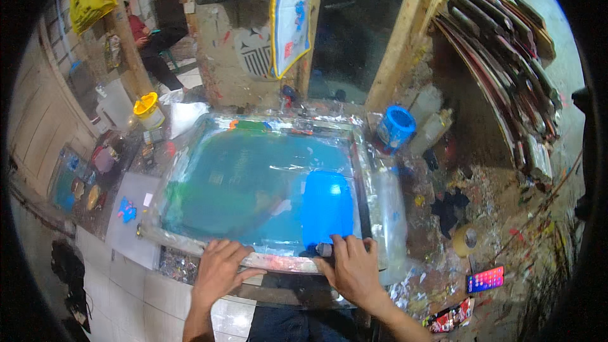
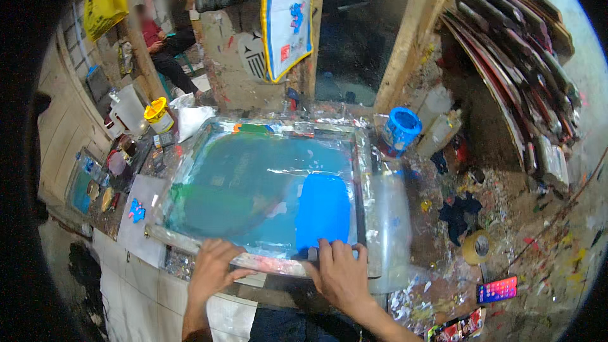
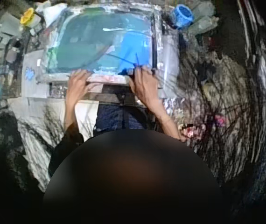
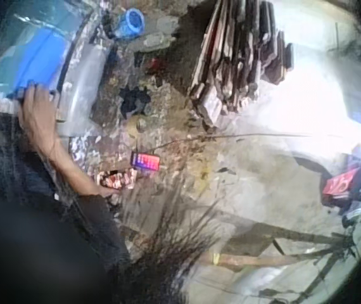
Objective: The person repeatedly wipes a screen printing frame with a blue squeegee, then opens the frame to place small colorful plastic pieces onto the mesh. The person closes the frame and repeats the wiping and opening cycle multiple times.
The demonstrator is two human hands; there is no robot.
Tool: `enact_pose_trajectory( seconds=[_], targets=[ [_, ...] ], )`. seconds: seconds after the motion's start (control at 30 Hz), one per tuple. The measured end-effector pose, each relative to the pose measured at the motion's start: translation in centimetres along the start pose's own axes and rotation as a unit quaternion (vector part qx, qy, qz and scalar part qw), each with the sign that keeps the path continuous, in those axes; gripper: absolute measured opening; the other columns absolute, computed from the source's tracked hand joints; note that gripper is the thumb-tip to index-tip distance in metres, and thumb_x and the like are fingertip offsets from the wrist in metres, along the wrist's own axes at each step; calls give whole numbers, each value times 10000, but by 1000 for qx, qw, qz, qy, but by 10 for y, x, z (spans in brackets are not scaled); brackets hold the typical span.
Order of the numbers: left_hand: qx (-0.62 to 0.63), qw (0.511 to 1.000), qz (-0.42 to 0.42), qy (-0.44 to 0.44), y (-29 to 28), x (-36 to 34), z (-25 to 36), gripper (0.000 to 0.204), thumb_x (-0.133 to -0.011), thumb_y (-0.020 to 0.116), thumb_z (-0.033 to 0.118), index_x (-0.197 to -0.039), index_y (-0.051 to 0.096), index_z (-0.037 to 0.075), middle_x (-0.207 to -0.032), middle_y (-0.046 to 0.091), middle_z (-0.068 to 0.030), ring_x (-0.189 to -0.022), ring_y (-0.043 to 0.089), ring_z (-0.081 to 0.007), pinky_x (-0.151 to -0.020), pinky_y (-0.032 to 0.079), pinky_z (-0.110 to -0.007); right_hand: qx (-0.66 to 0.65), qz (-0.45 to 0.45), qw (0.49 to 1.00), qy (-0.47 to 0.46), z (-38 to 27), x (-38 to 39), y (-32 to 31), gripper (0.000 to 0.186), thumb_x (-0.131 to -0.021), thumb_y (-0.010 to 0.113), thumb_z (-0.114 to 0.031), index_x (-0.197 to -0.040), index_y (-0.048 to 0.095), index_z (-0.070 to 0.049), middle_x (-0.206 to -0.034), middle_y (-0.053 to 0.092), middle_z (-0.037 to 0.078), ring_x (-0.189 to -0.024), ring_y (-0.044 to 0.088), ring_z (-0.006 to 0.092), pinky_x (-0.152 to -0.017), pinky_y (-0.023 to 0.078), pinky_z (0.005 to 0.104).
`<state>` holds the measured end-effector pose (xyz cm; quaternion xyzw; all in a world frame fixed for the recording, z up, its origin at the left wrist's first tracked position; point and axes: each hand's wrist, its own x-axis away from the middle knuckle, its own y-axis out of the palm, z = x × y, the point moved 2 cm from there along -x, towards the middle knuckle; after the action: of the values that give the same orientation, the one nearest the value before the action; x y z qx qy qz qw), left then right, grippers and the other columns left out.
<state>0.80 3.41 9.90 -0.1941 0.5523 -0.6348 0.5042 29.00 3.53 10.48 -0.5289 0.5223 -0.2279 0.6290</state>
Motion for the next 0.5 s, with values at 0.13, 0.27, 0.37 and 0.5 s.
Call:
enact_pose_trajectory(
  seconds=[0.13,0.27,0.37,0.5],
  targets=[
    [-19,966,256,32,-22,-21,26,252,-816,844,201,-974,712,57,-997,688,-120,-938,635,-317,-911,470,-456,-24,134,991,-7,5,-59,-47,417,-872,794,-415,-755,541,-104,-734,481,77,-649,525,270,-603,417,403],
    [135,989,59,8,94,-20,114,437,-835,829,325,-1036,675,-31,-1251,624,-236,-1208,584,-429,-1067,447,-583,10,161,986,-27,30,-144,-103,443,-941,708,-453,-796,577,-56,-760,605,144,-667,655,354,-560,510,464],
    [138,987,-58,58,184,-6,174,601,-931,717,524,-1128,684,-43,-1223,592,-280,-1395,429,-496,-1137,325,-659,27,191,981,-31,51,-212,-134,550,-949,676,-533,-788,624,-9,-721,609,233,-691,623,443,-634,475,519],
    [235,969,-79,8,191,9,165,716,-928,704,553,-1452,552,90,-1588,274,-380,-1523,139,-594,-1155,99,-789,-14,116,993,3,77,-271,-156,634,-944,636,-563,-998,750,59,-750,655,306,-822,718,441,-799,543,477]
  ],
)
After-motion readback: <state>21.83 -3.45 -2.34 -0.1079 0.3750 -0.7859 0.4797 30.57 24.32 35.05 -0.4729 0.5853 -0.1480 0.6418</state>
